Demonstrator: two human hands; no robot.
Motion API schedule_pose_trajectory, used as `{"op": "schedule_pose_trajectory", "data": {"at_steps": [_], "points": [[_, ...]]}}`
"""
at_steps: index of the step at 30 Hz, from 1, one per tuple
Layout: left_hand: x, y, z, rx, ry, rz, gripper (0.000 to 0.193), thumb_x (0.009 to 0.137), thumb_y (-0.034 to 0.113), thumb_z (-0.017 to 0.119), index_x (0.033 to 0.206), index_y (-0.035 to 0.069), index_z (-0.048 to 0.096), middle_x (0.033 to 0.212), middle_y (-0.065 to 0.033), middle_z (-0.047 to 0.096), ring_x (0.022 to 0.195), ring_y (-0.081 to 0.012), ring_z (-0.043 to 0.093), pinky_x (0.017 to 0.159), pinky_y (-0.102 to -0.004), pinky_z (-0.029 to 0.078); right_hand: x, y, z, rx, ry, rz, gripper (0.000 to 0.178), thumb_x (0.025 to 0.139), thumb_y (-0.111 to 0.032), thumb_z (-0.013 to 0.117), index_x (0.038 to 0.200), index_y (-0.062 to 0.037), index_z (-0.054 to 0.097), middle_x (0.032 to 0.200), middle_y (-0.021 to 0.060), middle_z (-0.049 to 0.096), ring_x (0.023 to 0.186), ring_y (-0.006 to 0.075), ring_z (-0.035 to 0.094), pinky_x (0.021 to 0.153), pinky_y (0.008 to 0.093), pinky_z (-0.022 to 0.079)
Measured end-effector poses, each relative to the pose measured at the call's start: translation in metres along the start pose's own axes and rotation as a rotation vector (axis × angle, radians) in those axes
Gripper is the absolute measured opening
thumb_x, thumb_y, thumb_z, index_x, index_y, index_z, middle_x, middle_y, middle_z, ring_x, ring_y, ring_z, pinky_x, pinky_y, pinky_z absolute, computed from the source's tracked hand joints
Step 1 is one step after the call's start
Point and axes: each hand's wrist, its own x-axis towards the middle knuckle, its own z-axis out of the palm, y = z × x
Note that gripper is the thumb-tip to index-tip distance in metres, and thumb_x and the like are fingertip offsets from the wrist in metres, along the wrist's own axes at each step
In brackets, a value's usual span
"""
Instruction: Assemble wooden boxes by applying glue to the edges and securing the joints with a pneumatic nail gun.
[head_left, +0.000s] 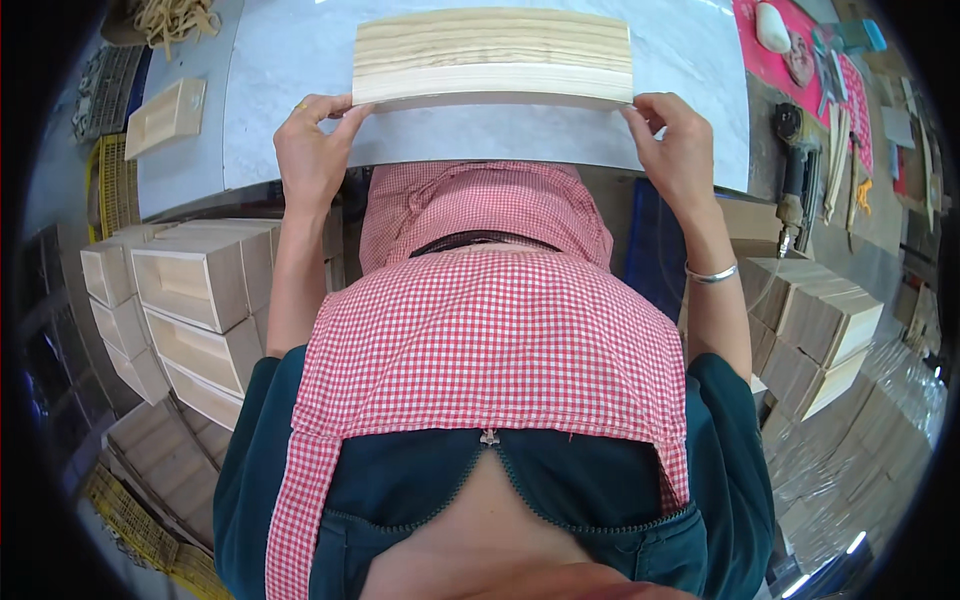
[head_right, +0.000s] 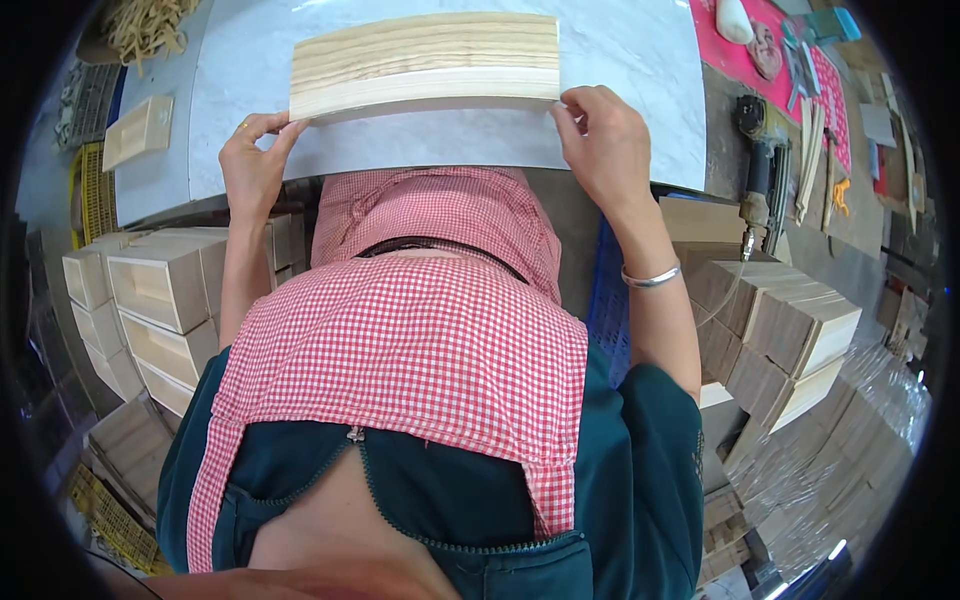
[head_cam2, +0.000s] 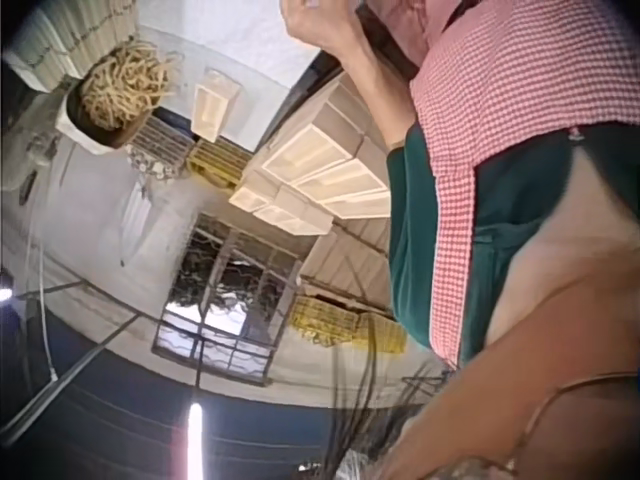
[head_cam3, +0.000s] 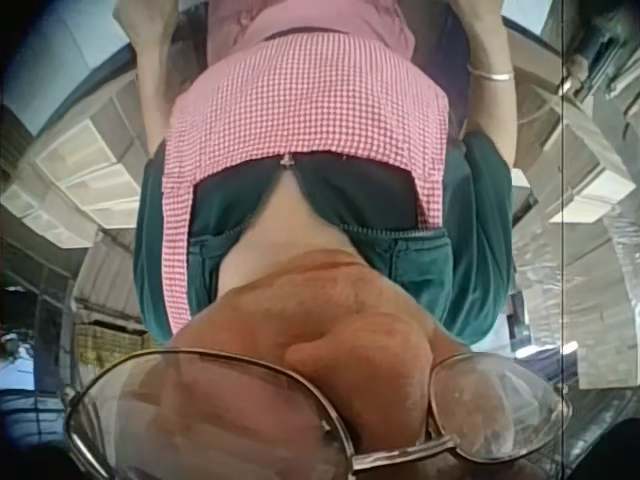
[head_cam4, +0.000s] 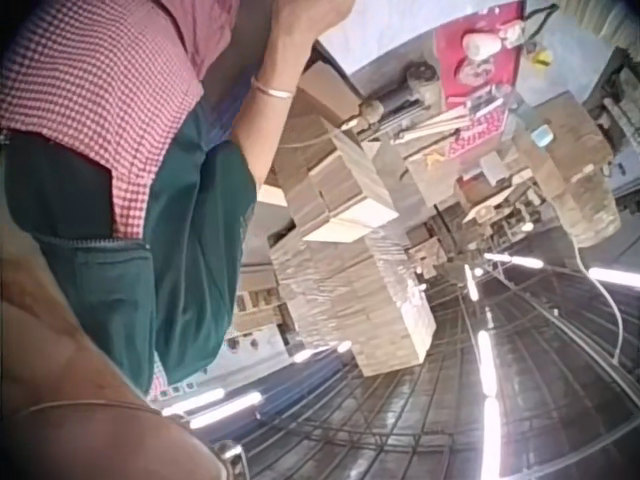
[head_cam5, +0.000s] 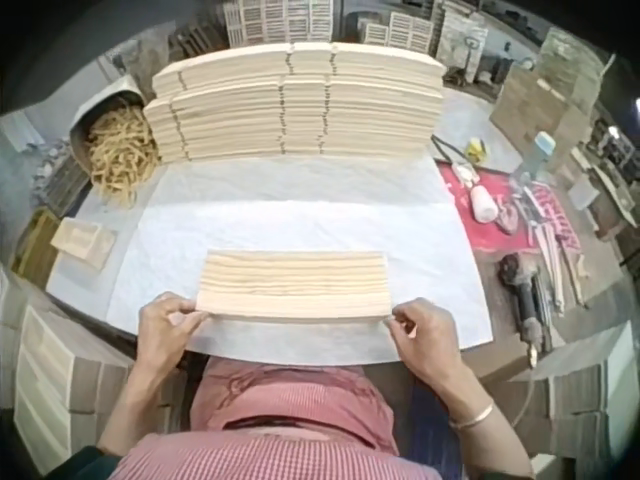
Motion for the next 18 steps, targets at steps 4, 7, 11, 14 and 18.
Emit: {"op": "schedule_pose_trajectory", "data": {"at_steps": [4,7,11,14,18], "points": [[0.001,0.004,-0.002,0.053,-0.026,-0.009,0.019,0.081,0.012,0.081,0.093,-0.002,0.077,0.083,-0.0065,0.07,0.074,-0.0167,0.064,0.07,-0.0268,0.05,0.004,0.001,0.002,-0.036,0.017,0.006,0.007,0.082,-0.001,0.074,0.088,0.0029,0.072,0.078,0.0063,0.069,0.061,0.0144,0.055,0.059,0.0264,0.046],[-0.001,0.005,-0.003,0.024,-0.021,-0.022,0.018,0.081,0.012,0.081,0.091,-0.002,0.076,0.082,-0.0067,0.07,0.073,-0.0171,0.063,0.07,-0.0273,0.05,0.009,0.002,-0.002,0.005,-0.054,0.018,0.008,0.082,-0.001,0.074,0.088,0.0038,0.073,0.077,0.0061,0.07,0.061,0.0131,0.055,0.058,0.0262,0.046],[-0.002,0.012,0.003,0.034,-0.014,-0.001,0.016,0.081,0.011,0.081,0.088,-0.002,0.076,0.082,-0.0071,0.07,0.073,-0.0172,0.063,0.069,-0.0276,0.05,0.019,0.014,-0.01,0.043,-0.125,0.061,0.008,0.082,-0.001,0.074,0.089,0.0041,0.074,0.078,0.0056,0.071,0.061,0.0118,0.055,0.057,0.0259,0.045],[-0.003,0.016,0.008,0.051,-0.01,0.012,0.015,0.08,0.01,0.081,0.086,-0.002,0.076,0.082,-0.0074,0.07,0.072,-0.017,0.063,0.069,-0.0277,0.05,0.03,0.024,-0.015,0.067,-0.184,0.099,0.009,0.082,-0.001,0.074,0.09,0.0039,0.074,0.078,0.0051,0.071,0.061,0.0109,0.055,0.057,0.0256,0.045],[0.001,0.02,0.011,0.073,-0.034,0.024,0.02,0.08,0.014,0.081,0.093,-0.001,0.075,0.087,-0.0086,0.071,0.07,-0.0193,0.063,0.067,-0.0289,0.051,0.041,0.032,-0.02,0.096,-0.217,0.134,0.01,0.084,-0.002,0.073,0.092,0.0034,0.075,0.078,0.0051,0.071,0.062,0.0112,0.056,0.058,0.0248,0.046]]}}
